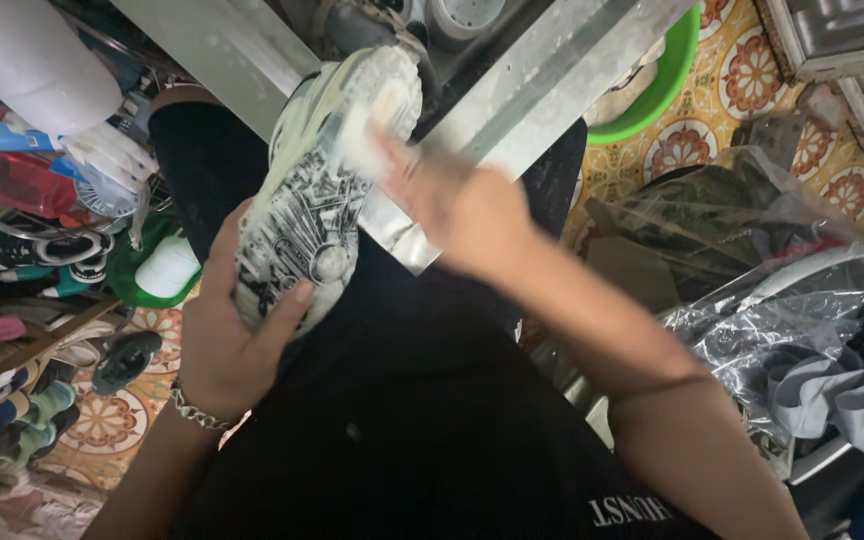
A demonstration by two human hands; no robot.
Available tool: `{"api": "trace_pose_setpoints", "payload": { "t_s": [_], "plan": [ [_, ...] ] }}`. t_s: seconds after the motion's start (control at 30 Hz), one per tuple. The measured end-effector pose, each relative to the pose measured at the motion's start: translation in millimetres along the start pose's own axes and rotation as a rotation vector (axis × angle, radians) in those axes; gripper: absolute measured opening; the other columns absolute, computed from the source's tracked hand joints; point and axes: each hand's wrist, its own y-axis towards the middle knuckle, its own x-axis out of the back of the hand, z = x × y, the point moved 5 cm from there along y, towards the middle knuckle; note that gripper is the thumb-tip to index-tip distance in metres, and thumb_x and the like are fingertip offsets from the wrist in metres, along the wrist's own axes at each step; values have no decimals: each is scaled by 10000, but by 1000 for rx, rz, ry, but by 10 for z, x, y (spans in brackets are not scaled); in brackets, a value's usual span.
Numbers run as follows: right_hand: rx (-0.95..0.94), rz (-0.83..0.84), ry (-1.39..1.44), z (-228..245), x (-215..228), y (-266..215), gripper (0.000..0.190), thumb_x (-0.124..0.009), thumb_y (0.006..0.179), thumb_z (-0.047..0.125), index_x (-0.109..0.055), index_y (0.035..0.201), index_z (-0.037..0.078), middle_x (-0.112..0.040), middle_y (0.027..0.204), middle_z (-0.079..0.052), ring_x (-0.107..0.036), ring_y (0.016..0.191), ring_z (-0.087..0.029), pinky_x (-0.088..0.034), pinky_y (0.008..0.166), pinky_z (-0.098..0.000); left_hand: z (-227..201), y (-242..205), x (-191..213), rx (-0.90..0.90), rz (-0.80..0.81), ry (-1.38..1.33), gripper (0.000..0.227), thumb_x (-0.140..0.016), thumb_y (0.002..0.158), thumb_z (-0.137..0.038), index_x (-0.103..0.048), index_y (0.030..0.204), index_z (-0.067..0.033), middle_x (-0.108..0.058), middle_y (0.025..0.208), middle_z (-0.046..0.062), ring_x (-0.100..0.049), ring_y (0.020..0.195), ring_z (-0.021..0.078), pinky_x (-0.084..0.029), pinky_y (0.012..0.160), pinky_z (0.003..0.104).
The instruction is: The person cleans shoes by removing the laces, scrubbing the soles with a brush and cleaning solution, and wiping down the outer surfaces with a cloth.
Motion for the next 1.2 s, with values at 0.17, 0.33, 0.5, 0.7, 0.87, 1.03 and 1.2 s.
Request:
{"api": "trace_pose_setpoints", "payload": {
  "t_s": [0.17,0.33,0.5,0.7,0.87,1.03,1.2],
  "plan": [
    [-242,96,-175,-345,100,229,169,-699,1096,304,-730,1085,139,-696,777,-135,-684,659,-312,-525,595,-417,-56,13,-55,-20,7,125,715,-687,967,-191,-341,1572,-30,-630,1405,219,-682,1236,262,-522,1023,335],
    [-170,99,-65,-348,153,208,230,-650,1039,279,-753,1140,99,-695,794,-166,-681,618,-302,-537,572,-401,-89,61,-42,-77,-8,210,730,-703,968,-201,-333,1576,-39,-628,1397,263,-698,1219,319,-542,995,367],
    [-316,129,-238,-316,116,122,240,-691,1079,341,-775,1128,121,-674,723,-136,-652,589,-305,-500,556,-413,-56,50,-122,-2,45,188,759,-664,973,-257,-278,1591,-44,-731,1177,209,-763,1034,316,-585,852,361],
    [-299,104,-109,-452,239,211,327,-659,1078,317,-730,1317,105,-718,799,-104,-682,585,-248,-525,536,-361,-19,85,-128,46,110,271,755,-677,944,-268,-311,1578,-86,-715,1168,253,-750,1004,359,-598,817,392],
    [-112,276,-82,68,169,-17,411,-753,947,288,-744,1315,106,-600,590,-111,-610,499,-296,-496,510,-424,-64,127,-199,-22,104,328,741,-686,950,-253,-329,1578,-87,-692,1215,275,-716,1009,417,-587,793,426],
    [-350,288,-589,-985,444,270,398,-671,1017,289,-713,1353,80,-649,665,-200,-631,537,-387,-466,471,-490,-4,156,-150,71,144,394,712,-705,911,-261,-397,1539,-128,-716,1179,209,-750,884,339,-587,714,410],
    [-241,383,-744,-2183,214,558,177,-670,1016,269,-784,1053,140,-733,832,-157,-708,714,-363,-530,585,-501,-169,280,-111,-438,32,740,657,-702,850,-98,-518,1478,-151,-606,1384,321,-666,1200,448,-577,888,436]
  ]
}}
